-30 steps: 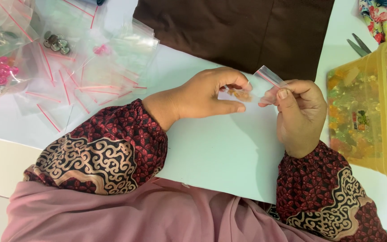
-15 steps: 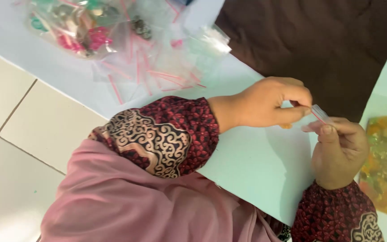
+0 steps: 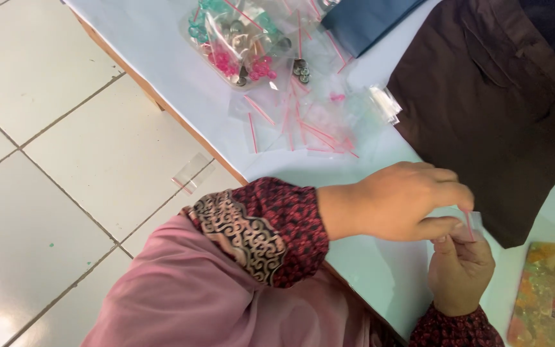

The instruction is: Sorting small decorative beads from a container and placing them into small resealable plastic bags

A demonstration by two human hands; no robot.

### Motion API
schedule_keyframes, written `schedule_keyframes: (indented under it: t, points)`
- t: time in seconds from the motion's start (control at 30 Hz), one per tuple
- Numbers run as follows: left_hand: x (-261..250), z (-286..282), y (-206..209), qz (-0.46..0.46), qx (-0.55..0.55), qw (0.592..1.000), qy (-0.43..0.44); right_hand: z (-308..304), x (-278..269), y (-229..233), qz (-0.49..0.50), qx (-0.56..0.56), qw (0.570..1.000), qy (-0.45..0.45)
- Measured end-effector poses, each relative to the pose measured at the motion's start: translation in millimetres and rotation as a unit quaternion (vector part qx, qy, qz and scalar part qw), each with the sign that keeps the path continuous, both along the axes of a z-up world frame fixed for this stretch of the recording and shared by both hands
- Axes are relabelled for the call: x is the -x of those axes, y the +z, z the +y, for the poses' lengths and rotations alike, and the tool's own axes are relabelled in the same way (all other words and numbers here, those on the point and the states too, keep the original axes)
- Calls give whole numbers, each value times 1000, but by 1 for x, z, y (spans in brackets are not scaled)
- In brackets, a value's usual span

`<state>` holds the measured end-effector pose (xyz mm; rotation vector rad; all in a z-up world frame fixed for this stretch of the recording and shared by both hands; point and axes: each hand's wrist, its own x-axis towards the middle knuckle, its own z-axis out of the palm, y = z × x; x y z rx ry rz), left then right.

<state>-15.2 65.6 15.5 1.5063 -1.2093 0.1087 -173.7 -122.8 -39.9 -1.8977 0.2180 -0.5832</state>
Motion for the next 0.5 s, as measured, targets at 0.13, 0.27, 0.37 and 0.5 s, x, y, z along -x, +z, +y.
schedule_keyframes:
  t: [0.13, 0.27, 0.37, 0.5]
  points:
    - [13, 83, -16, -39, 18, 995, 94, 63, -27, 46, 26, 55, 995, 84]
    - [4, 158, -30, -62, 63, 990, 112, 77, -54, 57, 49, 101, 990, 82]
    - [-9, 197, -32, -52, 66, 983, 166, 92, -85, 68, 66, 101, 990, 70]
    - [-36, 229, -24, -76, 70, 962, 254, 103, -132, 68, -20, -7, 991, 136]
